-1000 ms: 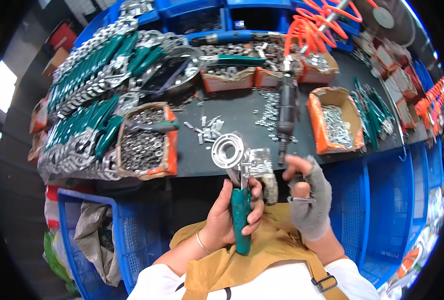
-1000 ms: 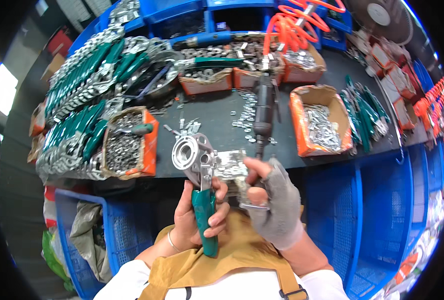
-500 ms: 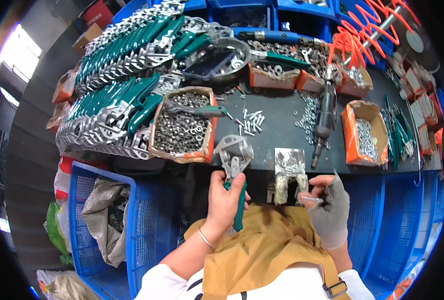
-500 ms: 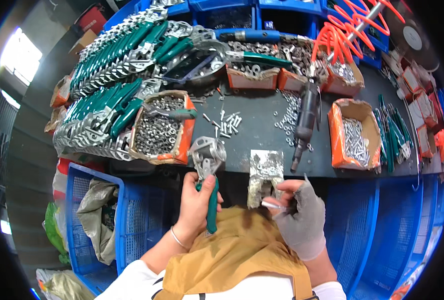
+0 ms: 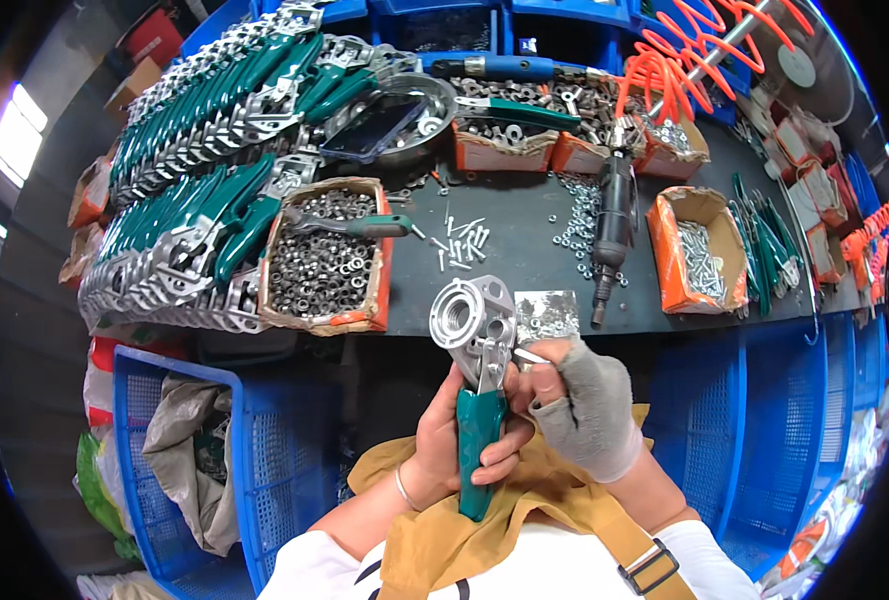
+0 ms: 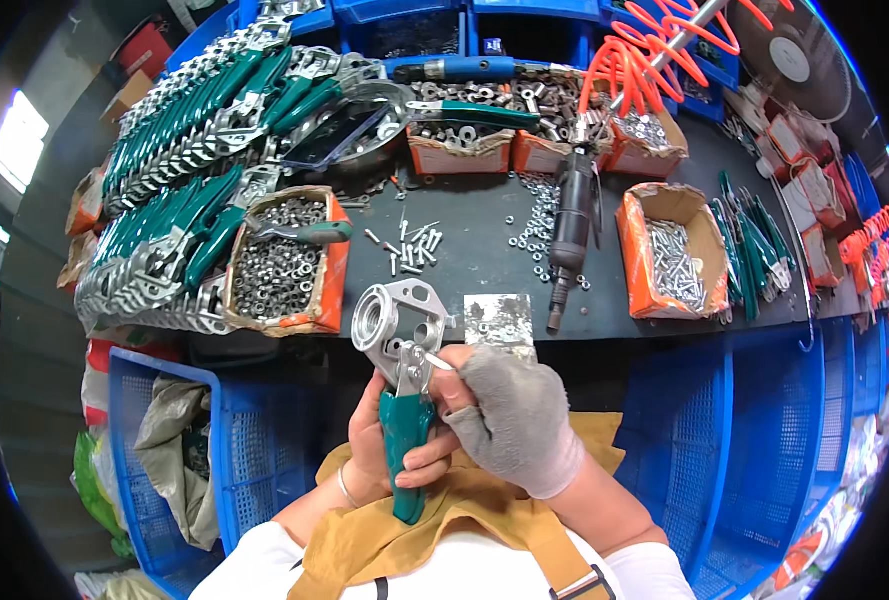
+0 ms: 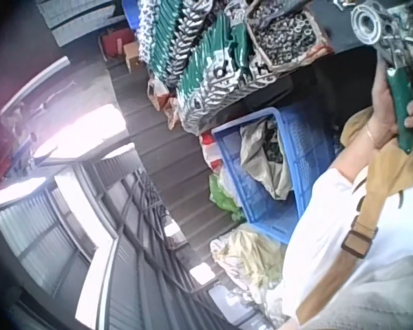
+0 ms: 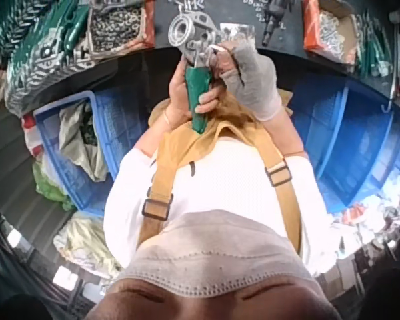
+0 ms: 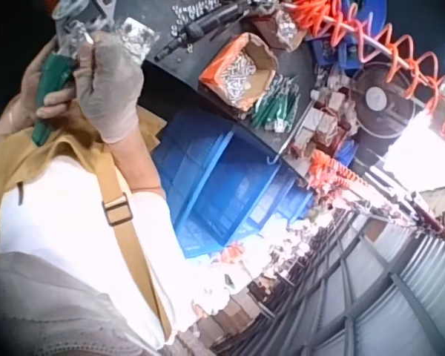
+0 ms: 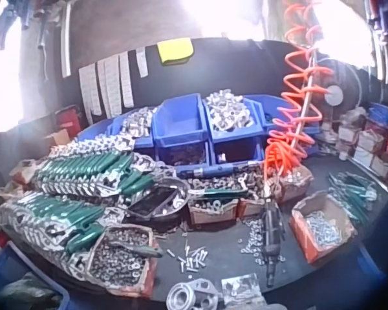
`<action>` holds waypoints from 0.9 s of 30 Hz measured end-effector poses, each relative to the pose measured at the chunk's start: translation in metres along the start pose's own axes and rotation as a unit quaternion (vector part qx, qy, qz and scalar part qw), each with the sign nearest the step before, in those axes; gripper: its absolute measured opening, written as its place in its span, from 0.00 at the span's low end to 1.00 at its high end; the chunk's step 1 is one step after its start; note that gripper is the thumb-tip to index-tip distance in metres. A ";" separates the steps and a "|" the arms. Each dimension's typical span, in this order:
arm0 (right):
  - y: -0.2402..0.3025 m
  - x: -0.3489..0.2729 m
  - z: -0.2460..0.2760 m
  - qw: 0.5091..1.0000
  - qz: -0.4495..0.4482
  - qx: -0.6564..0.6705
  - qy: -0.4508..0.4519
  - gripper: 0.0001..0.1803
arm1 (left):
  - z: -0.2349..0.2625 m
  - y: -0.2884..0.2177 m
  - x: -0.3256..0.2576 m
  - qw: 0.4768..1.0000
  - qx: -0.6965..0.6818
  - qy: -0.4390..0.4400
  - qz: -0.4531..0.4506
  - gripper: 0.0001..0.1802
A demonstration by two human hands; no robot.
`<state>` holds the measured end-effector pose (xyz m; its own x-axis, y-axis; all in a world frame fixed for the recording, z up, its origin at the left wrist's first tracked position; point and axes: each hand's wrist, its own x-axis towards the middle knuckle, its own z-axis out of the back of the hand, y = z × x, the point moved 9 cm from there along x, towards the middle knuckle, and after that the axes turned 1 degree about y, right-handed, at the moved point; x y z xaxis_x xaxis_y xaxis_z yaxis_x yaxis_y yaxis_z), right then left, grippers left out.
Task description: The person assembles clamp tools by attaching handles to metal clamp bodies, inserting bolts by hand, tightening them using a pneumatic tool, and placing the finished tools onto a stack.
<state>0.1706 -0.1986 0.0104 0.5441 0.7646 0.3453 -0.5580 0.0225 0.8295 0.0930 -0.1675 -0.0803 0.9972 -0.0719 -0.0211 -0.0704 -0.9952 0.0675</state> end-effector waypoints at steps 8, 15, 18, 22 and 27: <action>-0.028 -0.007 -0.009 0.976 -0.192 0.103 0.023 0.11 | 0.026 0.002 0.002 0.988 0.143 -0.062 -0.002 0.41; -0.046 -0.025 -0.030 0.843 -0.401 0.354 0.066 0.13 | 0.018 -0.013 0.001 0.910 0.392 -0.123 -0.052 0.43; -0.040 -0.016 -0.021 0.910 -0.322 0.252 0.069 0.11 | 0.017 -0.017 0.000 0.892 0.428 -0.135 -0.055 0.40; 0.031 0.000 0.012 0.851 0.421 -0.314 0.025 0.09 | 0.002 0.008 -0.001 0.989 0.102 -0.055 0.094 0.32; 0.041 0.018 0.015 0.834 0.431 -0.337 0.072 0.08 | -0.010 0.018 0.003 0.976 0.187 -0.019 0.106 0.31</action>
<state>0.1669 -0.1939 0.0577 -0.2937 0.7523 0.5898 -0.9552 -0.2545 -0.1511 0.0950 -0.1845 -0.0691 0.9580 -0.2741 -0.0837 -0.2866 -0.9116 -0.2946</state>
